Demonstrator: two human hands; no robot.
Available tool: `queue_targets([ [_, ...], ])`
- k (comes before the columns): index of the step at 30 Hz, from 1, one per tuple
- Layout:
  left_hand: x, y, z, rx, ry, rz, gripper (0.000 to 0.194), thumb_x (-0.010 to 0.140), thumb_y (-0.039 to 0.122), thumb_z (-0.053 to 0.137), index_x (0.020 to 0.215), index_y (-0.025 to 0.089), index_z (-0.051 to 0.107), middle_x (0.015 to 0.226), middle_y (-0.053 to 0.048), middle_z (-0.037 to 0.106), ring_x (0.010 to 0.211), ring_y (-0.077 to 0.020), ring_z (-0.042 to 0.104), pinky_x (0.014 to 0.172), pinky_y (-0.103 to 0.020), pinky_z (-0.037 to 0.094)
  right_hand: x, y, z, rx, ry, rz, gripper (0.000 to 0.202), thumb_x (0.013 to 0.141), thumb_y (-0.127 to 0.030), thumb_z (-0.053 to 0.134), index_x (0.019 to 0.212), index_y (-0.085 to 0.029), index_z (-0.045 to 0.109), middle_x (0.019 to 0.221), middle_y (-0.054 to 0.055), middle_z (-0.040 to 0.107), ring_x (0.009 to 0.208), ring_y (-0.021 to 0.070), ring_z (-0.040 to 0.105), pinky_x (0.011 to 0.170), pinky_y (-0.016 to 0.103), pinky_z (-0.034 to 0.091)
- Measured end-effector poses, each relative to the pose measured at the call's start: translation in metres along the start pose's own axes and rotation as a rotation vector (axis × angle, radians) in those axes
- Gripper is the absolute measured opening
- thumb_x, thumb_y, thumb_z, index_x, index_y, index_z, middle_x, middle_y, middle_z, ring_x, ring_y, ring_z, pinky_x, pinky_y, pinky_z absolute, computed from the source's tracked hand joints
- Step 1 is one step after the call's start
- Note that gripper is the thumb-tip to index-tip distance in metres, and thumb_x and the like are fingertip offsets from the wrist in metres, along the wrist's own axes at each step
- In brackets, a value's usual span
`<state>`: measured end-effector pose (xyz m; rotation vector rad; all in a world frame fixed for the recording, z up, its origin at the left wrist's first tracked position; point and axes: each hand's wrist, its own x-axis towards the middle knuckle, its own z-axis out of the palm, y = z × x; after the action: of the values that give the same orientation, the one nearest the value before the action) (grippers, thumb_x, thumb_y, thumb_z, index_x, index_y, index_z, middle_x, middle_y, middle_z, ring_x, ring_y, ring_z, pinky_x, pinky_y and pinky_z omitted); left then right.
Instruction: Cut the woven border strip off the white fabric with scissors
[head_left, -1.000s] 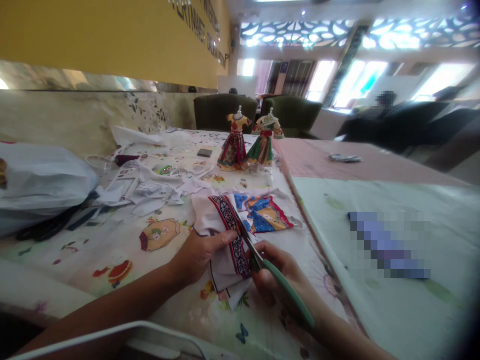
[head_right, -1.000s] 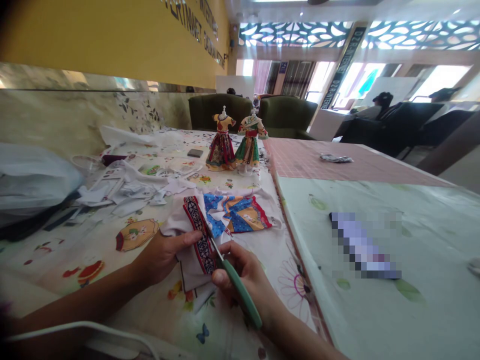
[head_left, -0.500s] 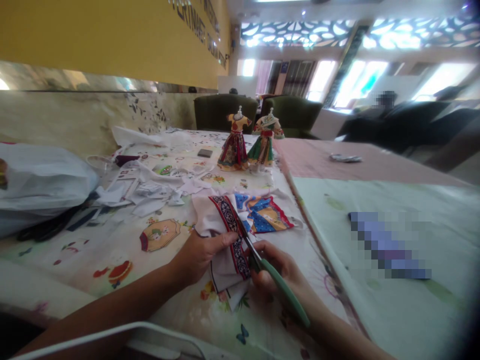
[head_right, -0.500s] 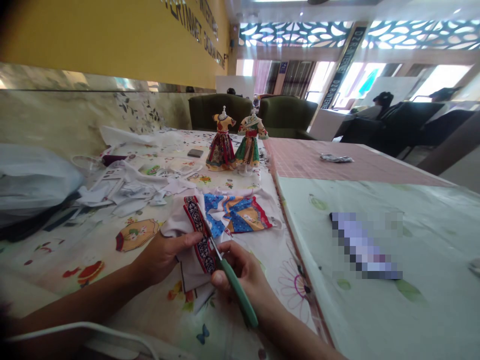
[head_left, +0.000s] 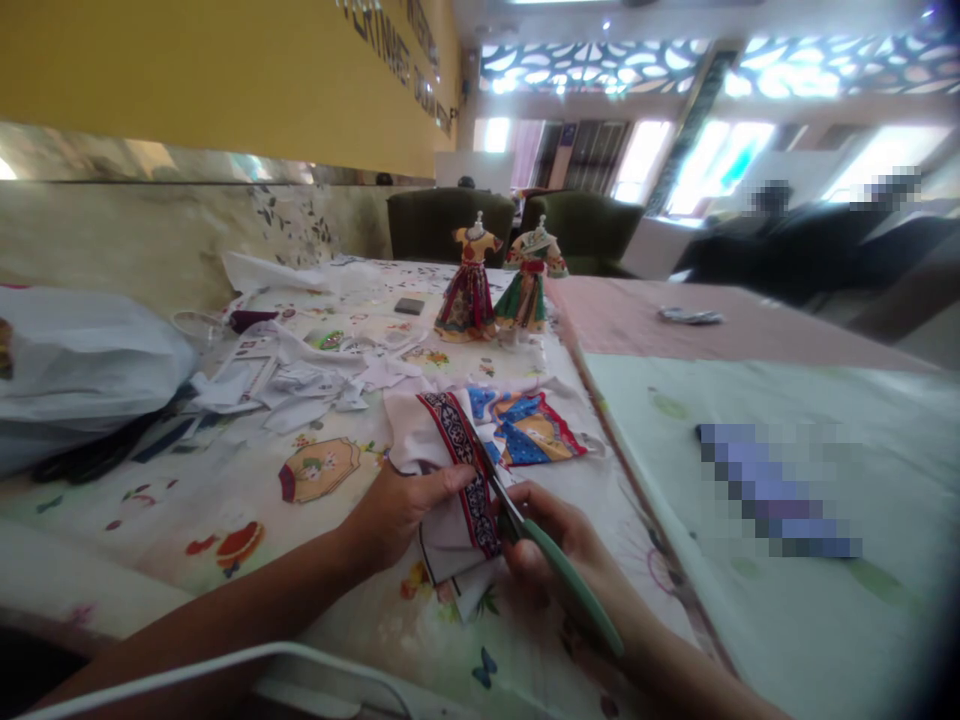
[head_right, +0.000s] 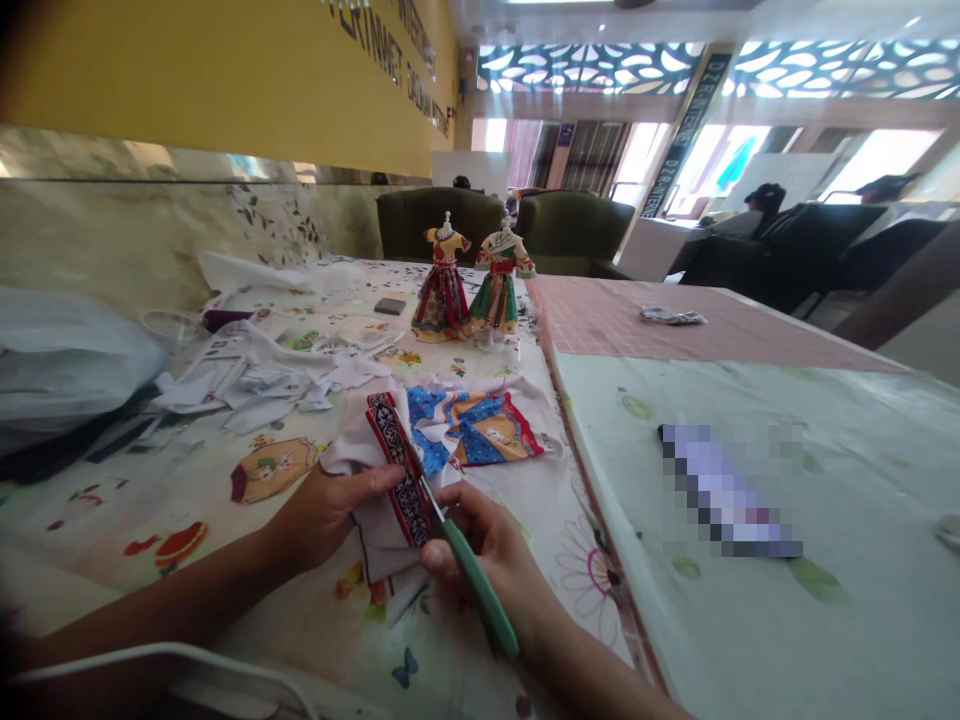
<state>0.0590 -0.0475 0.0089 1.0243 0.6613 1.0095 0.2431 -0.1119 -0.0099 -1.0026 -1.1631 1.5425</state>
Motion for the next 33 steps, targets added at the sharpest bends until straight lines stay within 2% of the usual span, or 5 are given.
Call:
queue_targets([
  [5, 0.0005, 0.0035, 0.0026, -0.02, 0.096, 0.035, 0.043, 0.079, 0.032, 0.084, 0.12, 0.02, 0.075, 0.107, -0.006, 0.08, 0.099, -0.0242, 0.074, 0.098, -0.038, 0.056, -0.0005, 0.0017, 0.0003, 0.018, -0.001, 0.008, 0.059, 0.067, -0.064, 0.088, 0.097, -0.019, 0.064, 0.066, -0.007, 0.051, 0.05, 0.0067, 0.039, 0.044, 0.017, 0.031],
  [11, 0.001, -0.0011, -0.0004, -0.053, 0.1, 0.03, 0.043, 0.078, 0.026, 0.085, 0.119, 0.022, 0.075, 0.107, -0.004, 0.081, 0.095, -0.0233, 0.075, 0.092, -0.036, 0.058, -0.0005, 0.0033, 0.0011, 0.039, 0.004, 0.032, 0.063, 0.065, -0.067, 0.088, 0.097, -0.019, 0.061, 0.063, -0.008, 0.049, 0.048, 0.0064, 0.039, 0.043, 0.017, 0.032],
  [22, 0.0011, 0.0018, 0.0033, -0.039, 0.1, 0.03, 0.043, 0.077, 0.028, 0.086, 0.118, 0.02, 0.076, 0.101, -0.004, 0.081, 0.091, -0.0209, 0.074, 0.088, -0.033, 0.058, -0.0017, 0.0054, 0.0016, 0.057, 0.007, 0.036, 0.06, 0.068, -0.065, 0.088, 0.097, -0.019, 0.061, 0.06, -0.009, 0.048, 0.044, 0.0048, 0.038, 0.041, 0.016, 0.031],
  [27, 0.0007, 0.0025, 0.0045, -0.039, 0.094, 0.03, 0.042, 0.077, 0.028, 0.085, 0.117, 0.02, 0.076, 0.102, -0.005, 0.08, 0.096, -0.0242, 0.074, 0.093, -0.037, 0.057, -0.0005, 0.003, 0.0033, 0.052, 0.007, 0.021, 0.06, 0.067, -0.066, 0.087, 0.093, -0.02, 0.06, 0.057, -0.01, 0.049, 0.04, 0.0046, 0.037, 0.039, 0.017, 0.03],
  [33, 0.0004, 0.0035, 0.0051, -0.062, 0.087, 0.012, 0.044, 0.076, 0.029, 0.086, 0.117, 0.019, 0.076, 0.102, -0.006, 0.081, 0.094, -0.0253, 0.075, 0.094, -0.041, 0.057, 0.0008, 0.0036, 0.0032, 0.034, 0.0, 0.006, 0.059, 0.068, -0.066, 0.086, 0.092, -0.02, 0.059, 0.055, -0.01, 0.048, 0.038, 0.0041, 0.036, 0.037, 0.016, 0.029],
])
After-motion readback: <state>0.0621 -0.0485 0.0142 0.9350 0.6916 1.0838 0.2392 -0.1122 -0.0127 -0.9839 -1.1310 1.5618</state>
